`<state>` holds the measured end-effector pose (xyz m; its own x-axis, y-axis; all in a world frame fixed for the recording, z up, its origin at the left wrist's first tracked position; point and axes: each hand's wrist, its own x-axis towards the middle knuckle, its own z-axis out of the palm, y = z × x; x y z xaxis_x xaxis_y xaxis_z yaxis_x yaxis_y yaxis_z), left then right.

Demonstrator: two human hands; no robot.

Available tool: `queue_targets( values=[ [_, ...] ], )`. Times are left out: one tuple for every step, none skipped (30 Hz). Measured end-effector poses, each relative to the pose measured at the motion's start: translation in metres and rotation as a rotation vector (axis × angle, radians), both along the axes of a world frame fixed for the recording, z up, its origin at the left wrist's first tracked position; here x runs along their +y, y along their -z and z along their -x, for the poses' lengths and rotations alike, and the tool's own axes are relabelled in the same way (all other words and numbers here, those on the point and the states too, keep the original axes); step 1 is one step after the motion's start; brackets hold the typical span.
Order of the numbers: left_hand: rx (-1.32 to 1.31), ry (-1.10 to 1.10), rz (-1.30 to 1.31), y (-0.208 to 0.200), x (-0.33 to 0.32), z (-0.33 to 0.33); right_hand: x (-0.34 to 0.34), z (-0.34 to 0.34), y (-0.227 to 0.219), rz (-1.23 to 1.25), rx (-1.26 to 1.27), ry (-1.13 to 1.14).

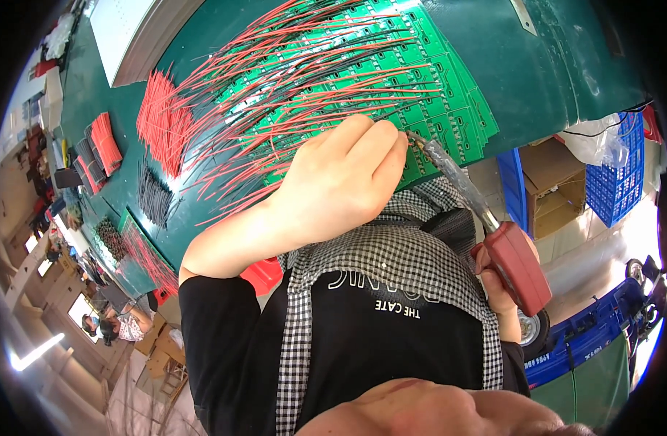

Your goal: Soldering multiple sets of wires onto a series of circuit boards on a factory workbench.

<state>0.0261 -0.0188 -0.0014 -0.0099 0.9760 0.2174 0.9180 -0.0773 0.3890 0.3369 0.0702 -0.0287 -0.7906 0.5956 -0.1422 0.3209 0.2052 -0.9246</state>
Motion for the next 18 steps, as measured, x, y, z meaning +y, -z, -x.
queue_targets(
  values=[
    [0.001, 0.0, 0.0, 0.0, 0.0, 0.0, -0.001, 0.002, -0.001, 0.058, 0.023, 0.032],
    [0.005, 0.003, 0.006, 0.0, 0.0, 0.0, -0.002, -0.001, 0.001, 0.057, 0.023, 0.032],
    [0.009, 0.005, 0.011, 0.0, 0.0, 0.0, -0.005, -0.006, 0.005, 0.03, 0.005, 0.061],
    [0.009, 0.005, 0.01, -0.001, 0.0, 0.0, -0.007, -0.008, 0.007, 0.004, -0.014, 0.09],
    [0.011, 0.006, 0.011, -0.001, 0.0, 0.0, -0.006, -0.007, 0.005, 0.003, -0.013, 0.09],
    [0.012, 0.007, 0.012, -0.001, -0.001, 0.001, -0.005, -0.004, 0.0, 0.035, -0.031, 0.1],
    [0.012, 0.008, 0.012, -0.002, -0.001, 0.001, -0.004, 0.0, -0.005, 0.067, -0.048, 0.111],
    [0.011, 0.001, 0.03, -0.002, -0.001, 0.0, -0.004, 0.008, -0.01, 0.069, -0.045, 0.112],
    [0.007, -0.008, 0.045, -0.003, -0.001, 0.0, -0.006, 0.02, -0.018, 0.275, 0.027, 0.236],
    [0.008, -0.007, 0.046, -0.003, 0.0, -0.001, -0.006, 0.026, -0.022, 0.481, 0.099, 0.36],
    [0.006, -0.026, 0.042, -0.004, 0.0, -0.002, -0.003, 0.025, -0.023, 0.496, 0.069, 0.337],
    [0.005, -0.046, 0.039, -0.004, 0.001, -0.002, -0.002, 0.027, -0.024, 0.497, 0.069, 0.339],
    [0.005, -0.044, 0.04, -0.004, 0.003, -0.003, -0.002, 0.029, -0.025, 0.492, 0.084, 0.36],
    [-0.026, -0.06, 0.007, -0.004, 0.004, -0.004, -0.002, 0.031, -0.025, 0.486, 0.099, 0.38],
    [-0.057, -0.077, -0.025, -0.004, 0.006, -0.005, -0.001, 0.027, -0.024, 0.487, 0.099, 0.383],
    [-0.058, -0.075, -0.024, -0.002, 0.008, -0.005, 0.0, 0.021, -0.02, 0.456, 0.076, 0.339],
    [-0.052, -0.058, -0.063, -0.001, 0.011, -0.004, 0.002, 0.015, -0.017, 0.424, 0.054, 0.295],
    [-0.046, -0.042, -0.103, 0.001, 0.013, -0.004, 0.006, 0.012, -0.015, 0.425, 0.053, 0.297]
  ],
)
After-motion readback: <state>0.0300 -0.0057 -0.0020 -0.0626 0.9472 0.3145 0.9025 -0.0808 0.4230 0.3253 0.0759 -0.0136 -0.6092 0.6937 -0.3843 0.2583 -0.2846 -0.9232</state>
